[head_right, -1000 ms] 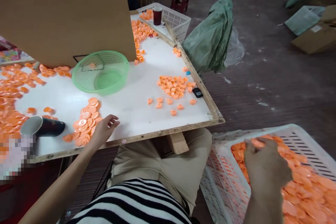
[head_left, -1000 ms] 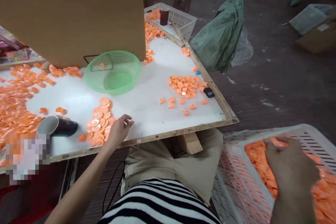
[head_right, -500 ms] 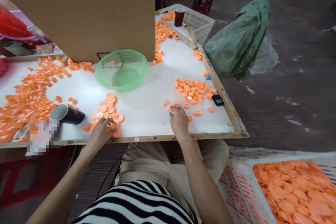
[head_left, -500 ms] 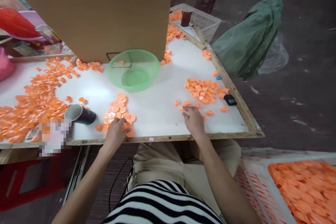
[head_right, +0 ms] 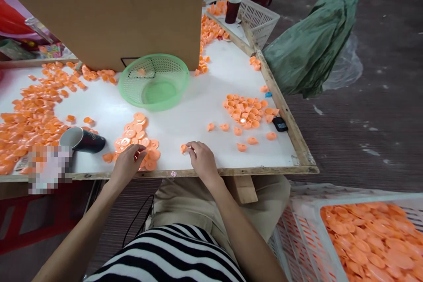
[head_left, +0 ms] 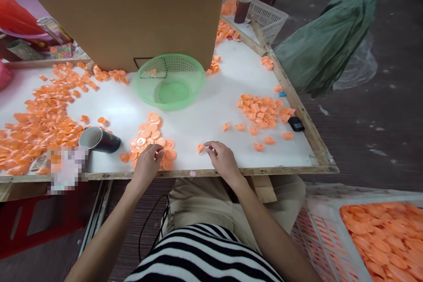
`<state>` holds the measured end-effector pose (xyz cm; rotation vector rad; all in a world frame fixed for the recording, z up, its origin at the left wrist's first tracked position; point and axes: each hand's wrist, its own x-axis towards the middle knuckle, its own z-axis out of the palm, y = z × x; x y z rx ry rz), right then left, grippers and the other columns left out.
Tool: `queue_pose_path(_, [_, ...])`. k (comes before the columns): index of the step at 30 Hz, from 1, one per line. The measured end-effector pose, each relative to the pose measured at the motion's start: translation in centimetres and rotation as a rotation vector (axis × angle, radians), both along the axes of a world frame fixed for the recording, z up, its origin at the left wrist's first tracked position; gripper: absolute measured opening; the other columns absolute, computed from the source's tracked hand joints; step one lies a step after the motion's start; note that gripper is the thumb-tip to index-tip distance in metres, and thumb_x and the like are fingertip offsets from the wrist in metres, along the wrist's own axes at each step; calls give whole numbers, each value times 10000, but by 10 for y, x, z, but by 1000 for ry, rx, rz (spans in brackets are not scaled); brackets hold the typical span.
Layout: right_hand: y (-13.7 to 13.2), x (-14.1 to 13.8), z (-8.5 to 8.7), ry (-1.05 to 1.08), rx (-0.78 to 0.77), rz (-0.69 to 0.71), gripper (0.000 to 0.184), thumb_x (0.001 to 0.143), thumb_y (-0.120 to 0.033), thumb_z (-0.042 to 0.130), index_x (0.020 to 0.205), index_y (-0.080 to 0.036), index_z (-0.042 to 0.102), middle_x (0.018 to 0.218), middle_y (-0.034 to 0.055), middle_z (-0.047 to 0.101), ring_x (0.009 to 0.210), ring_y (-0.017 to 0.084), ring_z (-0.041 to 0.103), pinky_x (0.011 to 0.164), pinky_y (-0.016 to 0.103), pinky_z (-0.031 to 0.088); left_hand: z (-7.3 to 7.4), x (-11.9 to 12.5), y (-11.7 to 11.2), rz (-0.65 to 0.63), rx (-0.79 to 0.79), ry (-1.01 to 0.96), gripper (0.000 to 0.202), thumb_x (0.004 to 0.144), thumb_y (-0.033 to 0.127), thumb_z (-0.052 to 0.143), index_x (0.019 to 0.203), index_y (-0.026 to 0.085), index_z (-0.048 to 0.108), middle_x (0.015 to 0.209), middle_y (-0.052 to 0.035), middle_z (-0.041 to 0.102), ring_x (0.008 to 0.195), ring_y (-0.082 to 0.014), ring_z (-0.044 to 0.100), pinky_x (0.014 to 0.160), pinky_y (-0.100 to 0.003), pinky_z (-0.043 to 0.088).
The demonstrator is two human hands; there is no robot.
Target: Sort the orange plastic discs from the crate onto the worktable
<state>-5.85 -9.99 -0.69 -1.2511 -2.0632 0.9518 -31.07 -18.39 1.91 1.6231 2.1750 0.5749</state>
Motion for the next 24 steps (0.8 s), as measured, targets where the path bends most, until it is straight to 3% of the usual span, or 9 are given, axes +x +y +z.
queue_pose_path(9, [-8, -7, 5, 146, -120, -14, 196, 911, -285, 499, 960, -198, 668, 948, 54, 714, 741, 166, 613, 733, 285, 462, 0, 32, 17, 164, 132, -593, 316, 795, 452, 640, 882, 149, 627, 804, -44, 676, 615, -129, 596, 576, -252, 485])
queue_pose_path(13, [-2, -8, 8, 242, -290, -74, 244, 871, -379, 571, 1008, -198, 662, 831, 26, 704, 644, 143, 597, 635, 255, 462, -3, 58, 42, 93, 128, -844, 316, 764, 432, 669, 841, 132, 610, 701, -27, 641, 566, -118, 581, 530, -238, 476])
queue_pose_path(17, [12, -8, 5, 110, -315, -159, 237, 812, -397, 650, 963, -214, 659, 796, 19, 688, 679, 154, 622, 609, 244, 474, -21, 82, 63, 31, 54, -812, 258, 762, 389, 660, 808, 144, 592, 630, -5, 607, 516, -106, 546, 489, -217, 434])
queue_pose_path(20, [17, -9, -3, 87, -418, -131, 197, 814, -389, 652, 898, -210, 644, 762, 16, 681, 592, 139, 620, 518, 218, 455, -35, 90, 68, -1, -12, -688, 188, 771, 336, 643, 789, 155, 598, 625, -8, 622, 507, -108, 544, 496, -214, 421])
queue_pose_path(24, [17, -11, -11, 178, -481, -91, 238, 840, -429, 619, 850, -192, 602, 690, 6, 669, 442, 105, 571, 474, 206, 436, -38, 90, 69, -33, -50, -617, 120, 813, 281, 578, 823, 167, 614, 647, -21, 663, 504, -118, 567, 500, -218, 423])
